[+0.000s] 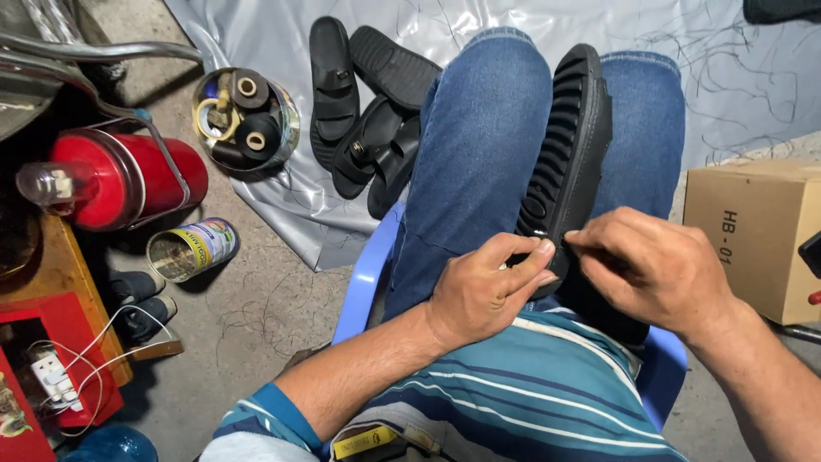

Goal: Hand-sewing the sole of a sandal using a needle and thread to repair it.

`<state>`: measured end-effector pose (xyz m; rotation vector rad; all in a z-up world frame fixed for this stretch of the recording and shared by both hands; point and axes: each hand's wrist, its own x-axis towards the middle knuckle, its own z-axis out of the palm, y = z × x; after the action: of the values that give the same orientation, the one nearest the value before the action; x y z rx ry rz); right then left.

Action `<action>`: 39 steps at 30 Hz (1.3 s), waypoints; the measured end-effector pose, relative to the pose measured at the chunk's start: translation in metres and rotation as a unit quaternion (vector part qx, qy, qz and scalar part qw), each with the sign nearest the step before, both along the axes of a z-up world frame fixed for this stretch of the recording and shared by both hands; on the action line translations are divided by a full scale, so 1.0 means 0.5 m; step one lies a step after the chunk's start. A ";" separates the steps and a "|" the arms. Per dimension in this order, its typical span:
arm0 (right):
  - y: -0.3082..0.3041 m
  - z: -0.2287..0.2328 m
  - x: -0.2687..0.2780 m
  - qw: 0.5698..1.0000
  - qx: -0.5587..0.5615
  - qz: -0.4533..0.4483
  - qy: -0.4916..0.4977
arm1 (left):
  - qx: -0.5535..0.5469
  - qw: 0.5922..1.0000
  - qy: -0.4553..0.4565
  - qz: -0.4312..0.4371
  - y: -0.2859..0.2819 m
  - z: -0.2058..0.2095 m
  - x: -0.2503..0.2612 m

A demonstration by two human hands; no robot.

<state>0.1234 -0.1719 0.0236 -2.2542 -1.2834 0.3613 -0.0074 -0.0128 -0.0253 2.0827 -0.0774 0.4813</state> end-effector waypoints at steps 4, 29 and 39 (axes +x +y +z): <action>-0.010 0.009 -0.008 0.998 -0.020 0.015 -0.057 | 0.033 0.993 0.103 -0.053 0.041 0.012 0.001; -0.019 0.010 -0.010 0.980 -0.180 0.072 -0.050 | 0.162 0.873 0.408 -0.214 0.079 0.158 0.115; -0.119 0.017 0.041 0.890 -0.432 0.069 -0.129 | 0.178 0.903 0.330 -0.208 0.091 0.128 0.104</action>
<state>0.1440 -0.2315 0.0323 -3.0243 -1.6430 0.8436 0.0446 0.0326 0.0386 2.3907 -0.2169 -0.5463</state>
